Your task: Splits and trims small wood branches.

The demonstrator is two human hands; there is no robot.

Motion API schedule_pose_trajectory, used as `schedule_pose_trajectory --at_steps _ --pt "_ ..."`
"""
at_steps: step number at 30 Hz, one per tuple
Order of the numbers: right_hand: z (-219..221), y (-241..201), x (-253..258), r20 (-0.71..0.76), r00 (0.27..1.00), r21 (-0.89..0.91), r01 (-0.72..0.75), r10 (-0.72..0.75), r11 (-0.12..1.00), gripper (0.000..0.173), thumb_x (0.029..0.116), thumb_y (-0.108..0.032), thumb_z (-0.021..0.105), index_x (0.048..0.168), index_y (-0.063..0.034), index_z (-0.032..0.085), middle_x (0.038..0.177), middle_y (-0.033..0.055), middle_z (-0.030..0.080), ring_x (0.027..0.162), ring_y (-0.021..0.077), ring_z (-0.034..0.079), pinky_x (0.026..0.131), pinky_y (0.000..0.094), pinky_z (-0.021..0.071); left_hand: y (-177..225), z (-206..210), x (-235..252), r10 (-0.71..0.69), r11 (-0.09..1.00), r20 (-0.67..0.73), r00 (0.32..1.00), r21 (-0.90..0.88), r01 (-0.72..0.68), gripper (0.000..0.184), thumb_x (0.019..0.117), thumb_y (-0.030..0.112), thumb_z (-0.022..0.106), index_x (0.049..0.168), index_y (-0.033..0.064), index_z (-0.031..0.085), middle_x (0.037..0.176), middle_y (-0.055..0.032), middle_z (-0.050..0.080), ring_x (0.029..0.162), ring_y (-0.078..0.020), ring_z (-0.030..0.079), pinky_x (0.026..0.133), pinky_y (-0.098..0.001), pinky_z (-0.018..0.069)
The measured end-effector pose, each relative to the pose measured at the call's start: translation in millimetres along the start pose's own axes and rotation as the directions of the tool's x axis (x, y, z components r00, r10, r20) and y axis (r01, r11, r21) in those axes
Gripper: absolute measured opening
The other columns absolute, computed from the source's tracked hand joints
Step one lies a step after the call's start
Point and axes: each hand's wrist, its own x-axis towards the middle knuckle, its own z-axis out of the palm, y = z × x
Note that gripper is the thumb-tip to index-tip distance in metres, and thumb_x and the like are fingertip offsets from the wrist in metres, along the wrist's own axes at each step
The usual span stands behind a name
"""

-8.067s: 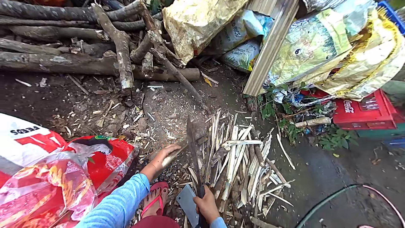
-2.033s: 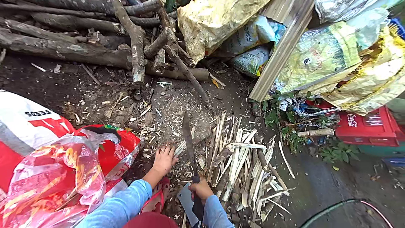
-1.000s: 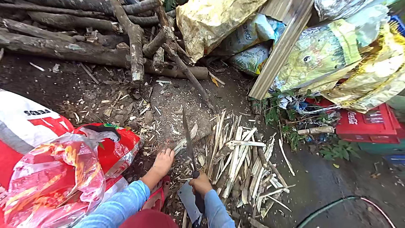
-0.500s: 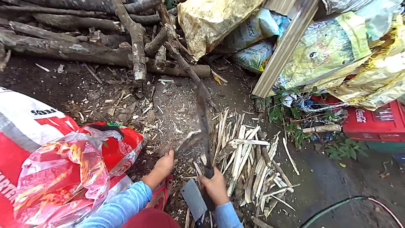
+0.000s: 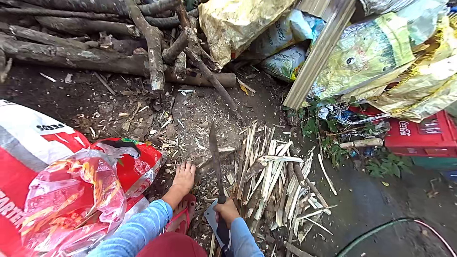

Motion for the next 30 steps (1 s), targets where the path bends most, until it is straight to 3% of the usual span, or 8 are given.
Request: schedule_pose_trajectory --at_steps 3,8,12,15,18,20,24,30 --pt "-6 -3 -10 0.172 0.985 0.363 -0.081 0.019 0.928 0.016 0.0950 0.007 0.057 0.099 -0.0043 0.047 0.058 0.0028 0.049 0.044 0.0135 0.052 0.046 0.0302 0.0531 -7 7 8 0.021 0.998 0.025 0.999 -0.056 -0.019 0.048 0.1119 0.021 0.040 0.153 -0.0036 0.037 0.168 -0.0250 0.023 0.158 -0.0405 0.016 0.127 -0.0590 0.0121" --pt "-20 -36 -48 -0.100 0.965 0.069 0.250 -0.242 0.966 0.025 0.0846 0.004 0.070 0.105 0.0033 0.056 0.065 0.0072 0.059 0.048 0.0152 0.057 0.051 0.0316 0.0545 -6 12 8 0.011 0.991 0.003 1.000 -0.133 -0.011 0.049 0.1119 0.019 0.039 0.156 -0.0032 0.035 0.170 -0.0226 0.019 0.160 -0.0379 0.012 0.128 -0.0573 0.0088" --pt "-37 -80 -91 -0.379 0.678 0.003 0.681 -0.629 0.732 0.034 0.0786 -0.010 0.072 0.107 0.0068 0.062 0.071 0.0046 0.064 0.055 0.0120 0.063 0.057 0.0315 0.0575 -6 11 8 0.015 0.992 0.015 1.000 -0.129 -0.013 0.049 0.1115 0.017 0.037 0.156 -0.0030 0.035 0.171 -0.0218 0.018 0.160 -0.0376 0.012 0.128 -0.0570 0.0088" --pt "-23 -84 -82 -0.516 0.506 -0.026 0.797 -0.691 0.603 0.027 0.0785 -0.011 0.070 0.099 0.0039 0.062 0.070 0.0002 0.065 0.058 0.0064 0.064 0.058 0.0251 0.0582 -7 9 8 0.014 0.990 0.010 1.000 -0.141 -0.013 0.049 0.1117 0.017 0.037 0.156 -0.0032 0.034 0.171 -0.0222 0.018 0.160 -0.0375 0.011 0.128 -0.0570 0.0082" --pt "-5 -45 -47 -0.332 0.818 -0.138 0.450 -0.469 0.882 0.040 0.0872 -0.007 0.073 0.120 0.0132 0.061 0.092 0.0236 0.068 0.080 0.0305 0.067 0.080 0.0480 0.0568 -9 10 9 0.026 0.985 -0.015 1.000 -0.169 -0.028 0.049 0.1111 0.017 0.038 0.155 -0.0037 0.036 0.170 -0.0224 0.019 0.160 -0.0378 0.012 0.128 -0.0581 0.0075" --pt "1 -15 -8 -0.131 0.984 -0.267 0.083 -0.122 0.960 0.041 0.0915 -0.010 0.071 0.128 0.0051 0.059 0.099 0.0201 0.069 0.082 0.0279 0.069 0.081 0.0469 0.0578 -9 12 8 0.038 0.990 -0.013 0.999 -0.136 -0.040 0.049 0.1118 0.019 0.037 0.155 -0.0026 0.036 0.170 -0.0209 0.019 0.160 -0.0365 0.013 0.128 -0.0573 0.0087" --pt "2 3 11 0.004 1.000 -0.018 0.003 -0.003 1.000 0.034 0.0904 0.002 0.068 0.121 0.0022 0.053 0.072 0.0082 0.057 0.051 0.0153 0.056 0.053 0.0318 0.0528 -14 10 11 0.049 0.985 -0.038 0.998 -0.161 -0.055 0.053 0.1109 0.028 0.044 0.155 0.0003 0.038 0.170 -0.0187 0.024 0.159 -0.0352 0.016 0.127 -0.0592 0.0067" --pt "0 6 2 -0.050 0.997 0.056 0.060 -0.057 0.997 0.031 0.0879 0.004 0.071 0.114 0.0028 0.054 0.071 0.0090 0.058 0.051 0.0157 0.057 0.051 0.0312 0.0540 9 -11 29 0.035 0.992 0.025 0.999 -0.125 -0.031 0.081 0.0933 0.039 0.075 0.153 -0.0014 0.037 0.159 -0.0250 0.039 0.153 -0.0415 0.030 0.125 -0.0612 0.0145"
